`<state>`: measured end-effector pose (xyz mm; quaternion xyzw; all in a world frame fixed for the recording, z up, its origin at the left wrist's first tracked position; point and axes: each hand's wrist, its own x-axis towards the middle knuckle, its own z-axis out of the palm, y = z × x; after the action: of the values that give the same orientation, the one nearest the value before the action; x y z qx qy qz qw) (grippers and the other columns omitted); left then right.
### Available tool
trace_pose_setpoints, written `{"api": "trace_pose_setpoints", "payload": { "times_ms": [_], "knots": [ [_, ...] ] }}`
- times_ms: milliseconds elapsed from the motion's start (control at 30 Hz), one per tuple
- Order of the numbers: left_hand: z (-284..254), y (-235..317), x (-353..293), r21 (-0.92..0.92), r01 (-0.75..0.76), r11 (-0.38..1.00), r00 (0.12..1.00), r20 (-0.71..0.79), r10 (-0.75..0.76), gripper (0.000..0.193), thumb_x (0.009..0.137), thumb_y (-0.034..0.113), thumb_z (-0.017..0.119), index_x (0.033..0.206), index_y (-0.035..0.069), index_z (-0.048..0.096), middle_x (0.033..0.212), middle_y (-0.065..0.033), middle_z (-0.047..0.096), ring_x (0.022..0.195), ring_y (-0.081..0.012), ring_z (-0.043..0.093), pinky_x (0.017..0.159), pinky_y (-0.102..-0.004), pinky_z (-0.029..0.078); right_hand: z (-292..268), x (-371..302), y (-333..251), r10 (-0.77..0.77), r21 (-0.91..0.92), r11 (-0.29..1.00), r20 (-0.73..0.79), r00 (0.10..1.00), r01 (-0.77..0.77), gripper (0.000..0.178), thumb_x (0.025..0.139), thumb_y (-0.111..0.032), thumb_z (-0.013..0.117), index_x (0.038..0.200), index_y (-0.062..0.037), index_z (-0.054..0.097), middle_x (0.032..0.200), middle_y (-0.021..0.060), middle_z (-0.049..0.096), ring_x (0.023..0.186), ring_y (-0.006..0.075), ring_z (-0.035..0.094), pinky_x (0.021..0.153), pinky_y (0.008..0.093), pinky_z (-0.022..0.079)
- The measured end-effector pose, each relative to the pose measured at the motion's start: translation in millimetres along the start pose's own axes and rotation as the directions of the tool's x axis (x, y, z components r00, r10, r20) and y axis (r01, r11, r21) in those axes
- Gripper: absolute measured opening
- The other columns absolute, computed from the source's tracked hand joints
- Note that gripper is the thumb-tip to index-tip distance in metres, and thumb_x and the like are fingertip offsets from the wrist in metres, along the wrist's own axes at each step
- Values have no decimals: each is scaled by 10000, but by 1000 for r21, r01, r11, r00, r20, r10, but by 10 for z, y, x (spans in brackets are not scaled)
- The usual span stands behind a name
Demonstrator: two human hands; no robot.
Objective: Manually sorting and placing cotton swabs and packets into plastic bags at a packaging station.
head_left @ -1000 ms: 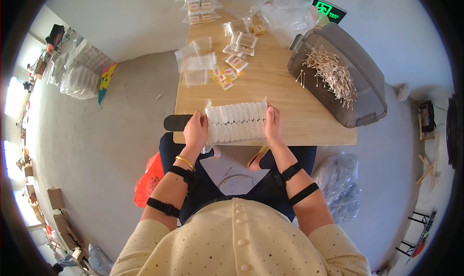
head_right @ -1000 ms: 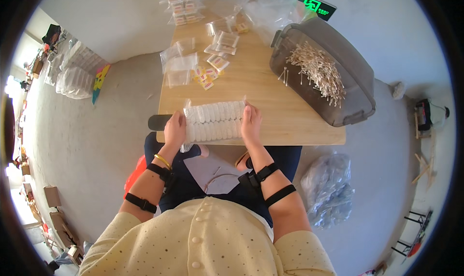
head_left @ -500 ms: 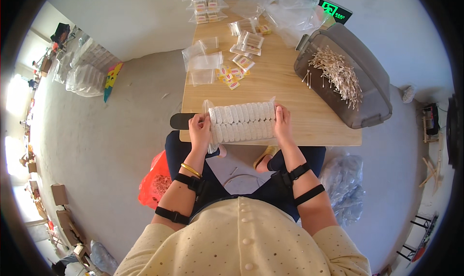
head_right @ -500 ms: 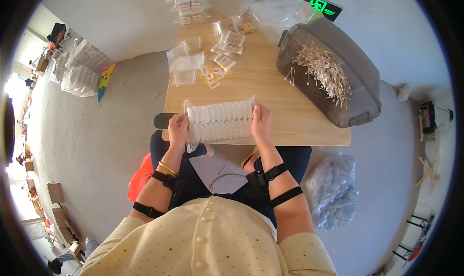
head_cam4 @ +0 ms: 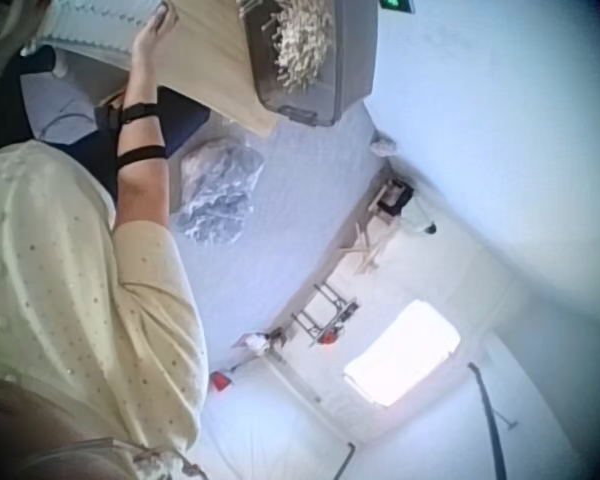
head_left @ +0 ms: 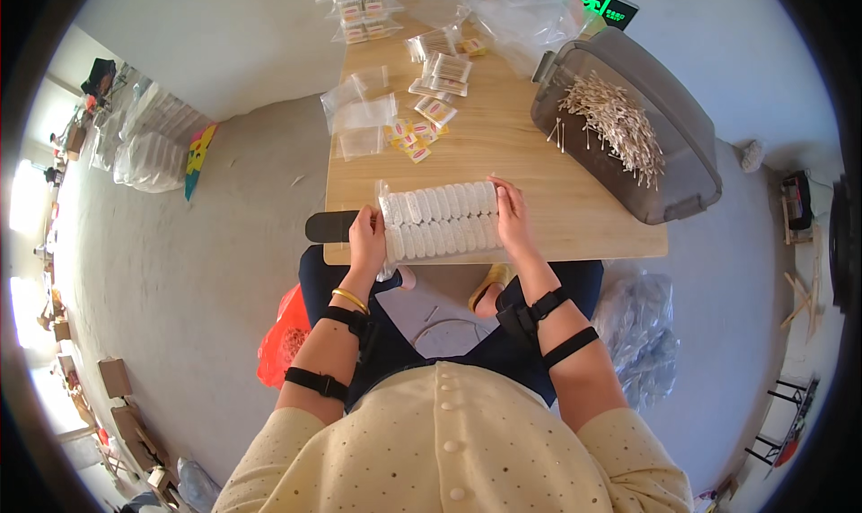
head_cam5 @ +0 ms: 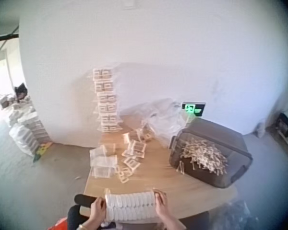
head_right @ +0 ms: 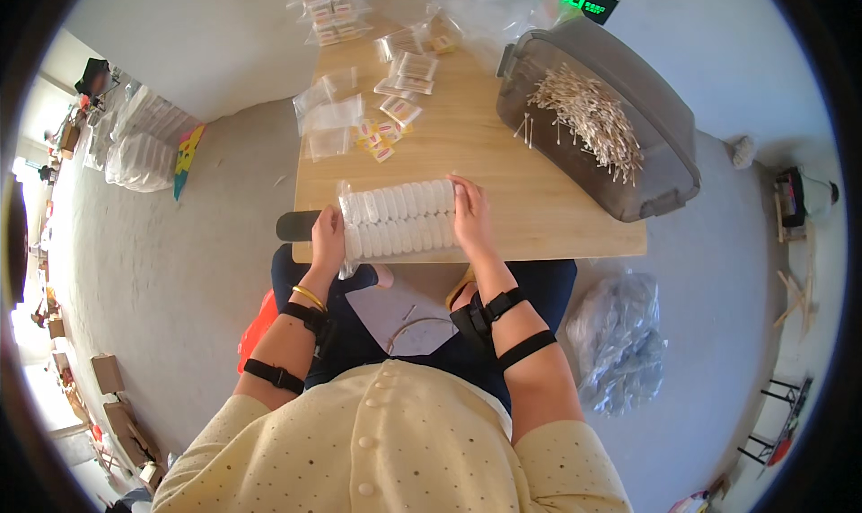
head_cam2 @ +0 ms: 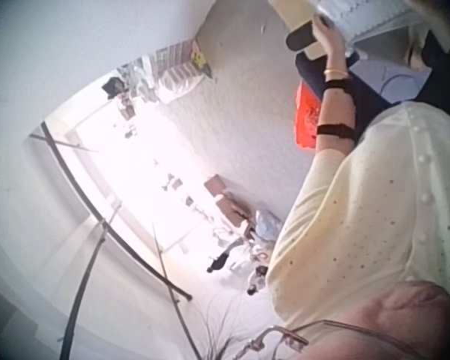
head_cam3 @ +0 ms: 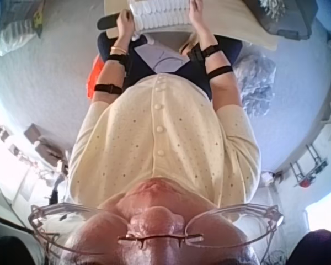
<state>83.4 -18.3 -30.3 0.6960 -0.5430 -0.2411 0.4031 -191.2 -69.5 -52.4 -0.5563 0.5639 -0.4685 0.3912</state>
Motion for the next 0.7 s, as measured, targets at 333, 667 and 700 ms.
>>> {"api": "trace_pose_setpoints", "payload": {
  "times_ms": [333,667,700],
  "knots": [
    [21,338,35,452,-153,879,988,105,118,73,918,53,579,944,-3,540,939,-203,623,799,-412,638,686,-477,514,59,-138,-518,-49,-555,832,-75,996,-1,442,1011,-370,529,1237,4,595,1189,263,597,1135,417,541,976,495,432],
    [3,186,18,-202,338,919,939,1,-345,150,930,117,692,883,-5,619,727,-76,669,644,-171,638,632,-307,511,51,-124,-288,-46,-386,922,-139,989,-11,410,1039,-349,473,1203,0,614,1148,224,628,1109,397,547,964,476,430],
    [-12,289,51,-321,405,856,907,25,-420,160,930,126,708,874,-1,628,708,-49,669,636,-130,627,634,-282,506,23,-108,-204,-25,-348,937,-154,988,-30,414,1044,-352,465,1201,1,615,1141,213,631,1104,385,554,960,470,434]
  ]
}}
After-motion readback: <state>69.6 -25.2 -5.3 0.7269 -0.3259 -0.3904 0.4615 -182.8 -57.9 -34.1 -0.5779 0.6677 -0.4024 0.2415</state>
